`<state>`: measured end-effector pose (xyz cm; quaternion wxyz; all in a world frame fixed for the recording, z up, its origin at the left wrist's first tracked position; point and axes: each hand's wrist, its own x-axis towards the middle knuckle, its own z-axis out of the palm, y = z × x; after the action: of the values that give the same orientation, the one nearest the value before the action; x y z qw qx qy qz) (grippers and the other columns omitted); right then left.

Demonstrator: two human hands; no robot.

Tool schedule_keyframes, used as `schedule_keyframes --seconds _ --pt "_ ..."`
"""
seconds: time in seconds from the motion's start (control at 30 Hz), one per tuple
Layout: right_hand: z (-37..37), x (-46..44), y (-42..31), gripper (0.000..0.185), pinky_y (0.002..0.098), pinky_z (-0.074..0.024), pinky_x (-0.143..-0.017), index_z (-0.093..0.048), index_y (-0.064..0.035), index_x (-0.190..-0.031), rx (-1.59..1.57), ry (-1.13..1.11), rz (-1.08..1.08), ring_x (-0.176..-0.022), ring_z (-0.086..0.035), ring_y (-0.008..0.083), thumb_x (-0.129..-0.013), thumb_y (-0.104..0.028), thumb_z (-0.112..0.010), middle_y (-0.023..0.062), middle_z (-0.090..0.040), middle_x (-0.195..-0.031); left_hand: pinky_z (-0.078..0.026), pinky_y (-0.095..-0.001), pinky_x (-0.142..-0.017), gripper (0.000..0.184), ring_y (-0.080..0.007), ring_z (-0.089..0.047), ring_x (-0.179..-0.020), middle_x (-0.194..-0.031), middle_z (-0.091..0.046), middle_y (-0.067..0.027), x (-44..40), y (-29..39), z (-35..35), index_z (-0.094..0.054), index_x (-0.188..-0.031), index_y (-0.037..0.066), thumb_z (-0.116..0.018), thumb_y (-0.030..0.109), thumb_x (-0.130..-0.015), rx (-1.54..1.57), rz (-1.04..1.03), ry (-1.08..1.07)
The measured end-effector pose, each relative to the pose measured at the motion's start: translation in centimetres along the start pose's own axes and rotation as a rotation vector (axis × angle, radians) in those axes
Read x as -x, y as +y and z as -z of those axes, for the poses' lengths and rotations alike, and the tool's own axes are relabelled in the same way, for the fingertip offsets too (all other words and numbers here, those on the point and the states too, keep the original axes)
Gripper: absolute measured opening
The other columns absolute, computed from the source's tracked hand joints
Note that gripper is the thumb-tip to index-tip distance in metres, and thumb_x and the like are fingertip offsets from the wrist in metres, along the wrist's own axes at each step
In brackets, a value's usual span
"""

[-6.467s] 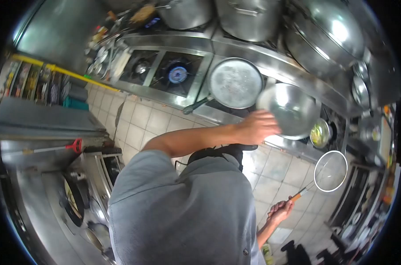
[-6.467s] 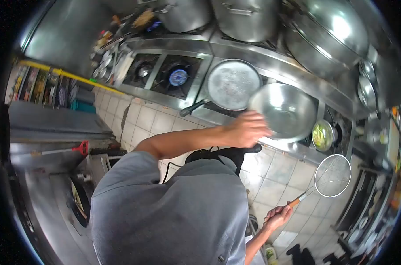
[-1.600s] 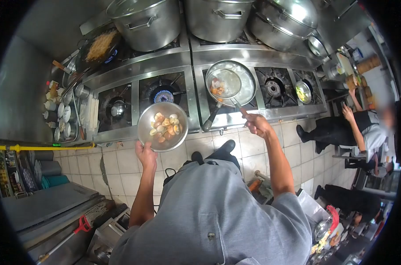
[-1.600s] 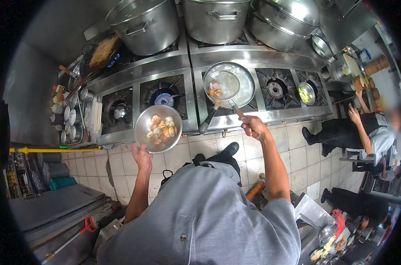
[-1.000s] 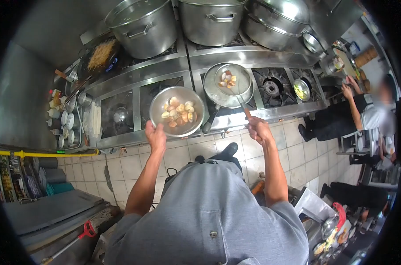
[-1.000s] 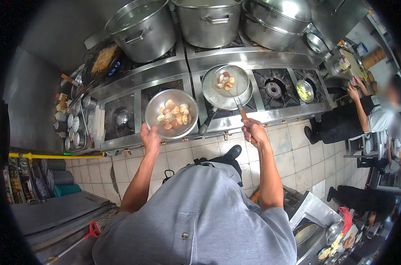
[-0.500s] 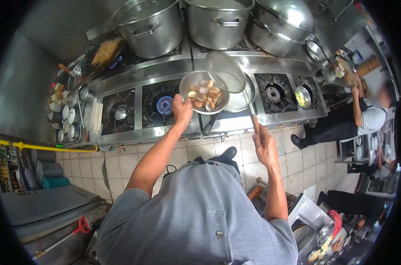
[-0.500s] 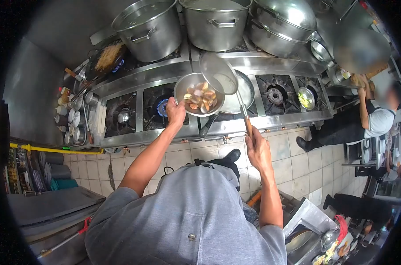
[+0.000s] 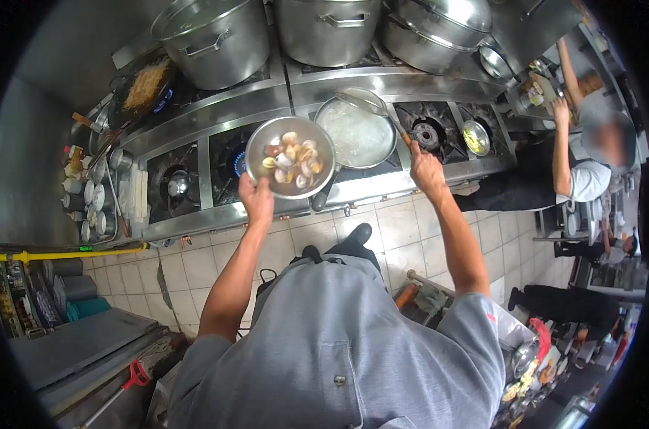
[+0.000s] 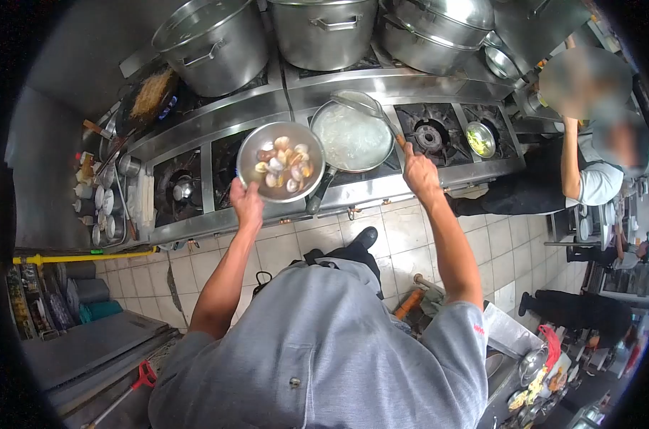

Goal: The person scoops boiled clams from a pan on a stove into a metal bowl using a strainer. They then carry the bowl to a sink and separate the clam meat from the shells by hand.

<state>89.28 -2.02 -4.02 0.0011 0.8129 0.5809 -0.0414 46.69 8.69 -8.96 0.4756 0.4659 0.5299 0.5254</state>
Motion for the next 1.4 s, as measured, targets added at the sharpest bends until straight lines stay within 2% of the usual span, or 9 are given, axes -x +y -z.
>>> schedule_keyframes --seconds 0.23,0.3,0.37,0.43,0.87,0.9,0.97,1.13,1.4 --pt "3.0 -2.1 6.8 0.034 0.05 -0.0588 -0.067 -0.063 0.001 -0.122 0.009 -0.133 0.212 -0.077 -0.073 0.04 -0.1 -0.02 -0.048 0.0243 -0.072 -0.082 -0.043 -0.0222 -0.058 0.014 -0.0056 -0.053 -0.068 -0.088 -0.062 0.0002 3.4 -0.7 7.0 -0.058 -0.101 0.005 -0.058 -0.002 -0.089 0.087 -0.046 0.108" --pt "3.9 -2.2 6.6 0.032 0.048 -0.0583 -0.059 -0.067 0.001 -0.116 -0.113 -0.122 0.328 -0.068 -0.073 0.0366 -0.099 -0.022 -0.053 0.0213 -0.071 -0.076 -0.045 -0.0271 -0.074 0.012 -0.0103 -0.055 -0.082 -0.091 -0.061 -0.0024 4.3 -1.0 9.0 -0.057 -0.099 0.002 -0.056 -0.004 -0.088 -0.01 0.048 0.112" --pt "8.1 -1.0 2.6 0.028 0.0395 -0.0493 -0.042 -0.067 0.0019 -0.109 -0.492 -0.601 -0.126 -0.05 -0.063 0.0233 -0.096 -0.021 -0.061 0.0123 -0.064 -0.065 -0.043 -0.0257 -0.071 0.01 -0.0084 -0.051 -0.077 -0.088 -0.058 -0.0007 4.9 -2.3 10.9 -0.056 -0.095 0.003 -0.057 -0.004 -0.088 -0.031 0.113 0.135" --pt "8.6 -0.3 -0.2 0.024 0.0312 -0.0429 -0.036 -0.065 0.0045 -0.105 -0.624 -0.702 -0.235 -0.042 -0.053 0.0147 -0.094 -0.017 -0.062 0.0077 -0.059 -0.062 -0.027 -0.0241 -0.037 0.012 -0.0042 -0.041 -0.051 -0.078 -0.056 0.0023 5.6 -3.8 12.0 -0.056 -0.098 0.008 -0.058 0.001 -0.088 0.029 0.083 0.198" --pt "-3.3 5.4 -7.6 0.02 0.0255 -0.0355 -0.033 -0.057 0.0008 -0.109 -1.677 -0.528 -0.456 -0.041 -0.044 0.0082 -0.099 -0.016 -0.061 0.0036 -0.055 -0.068 -0.028 -0.025 -0.037 0.011 -0.0049 -0.042 -0.051 -0.078 -0.057 0.0013 8.1 -2.7 12.8 -0.057 -0.097 0.007 -0.06 0.003 -0.088 0.043 0.095 0.19" --pt "-3.3 5.9 -7.8 0.019 0.0251 -0.0354 -0.034 -0.056 0.0008 -0.108 -1.74 -0.502 -0.461 -0.04 -0.044 0.0081 -0.099 -0.015 -0.061 0.0035 -0.055 -0.067 -0.037 -0.0254 -0.055 0.014 -0.0082 -0.05 -0.066 -0.087 -0.061 -0.0017 8.1 -2.0 12.3 -0.058 -0.1 0.004 -0.059 0.0 -0.086 0.074 0.175 0.191" --pt "-2.9 6.5 -7.8 0.018 0.0244 -0.0353 -0.034 -0.056 0.0003 -0.106 -1.746 -0.471 -0.453 -0.04 -0.044 0.0076 -0.099 -0.015 -0.061 0.0037 -0.055 -0.067 -0.046 -0.0258 -0.073 0.017 -0.0114 -0.058 -0.082 -0.096 -0.065 -0.0048 7.3 -1.8 11.8 -0.06 -0.102 0.001 -0.059 -0.002 -0.085 0.108 0.253 0.188" --pt "0.0 8.2 -6.4 0.027 0.0254 -0.0347 -0.033 -0.057 0.0038 -0.117 -1.579 -0.353 -0.473 -0.039 -0.044 0.0081 -0.1 -0.017 -0.059 0.0035 -0.054 -0.067 -0.032 -0.0263 -0.04 0.016 -0.0073 -0.046 -0.058 -0.082 -0.057 0.001 4.8 -0.9 6.4 -0.059 -0.097 0.008 -0.062 0.004 -0.082 0.181 0.133 0.21" --pt "9.9 14.5 -10.0 0.041 0.0293 -0.0385 -0.04 -0.056 0.0024 -0.139 -1.186 -0.279 -0.224 -0.046 -0.048 0.0086 -0.101 -0.013 -0.057 0.0018 -0.055 -0.068 -0.032 -0.0285 -0.04 0.011 -0.0086 -0.042 -0.051 -0.072 -0.049 0.0003 0.0 -3.5 -0.6 -0.053 -0.087 0.006 -0.06 0.001 -0.081 -0.041 0.042 0.051"
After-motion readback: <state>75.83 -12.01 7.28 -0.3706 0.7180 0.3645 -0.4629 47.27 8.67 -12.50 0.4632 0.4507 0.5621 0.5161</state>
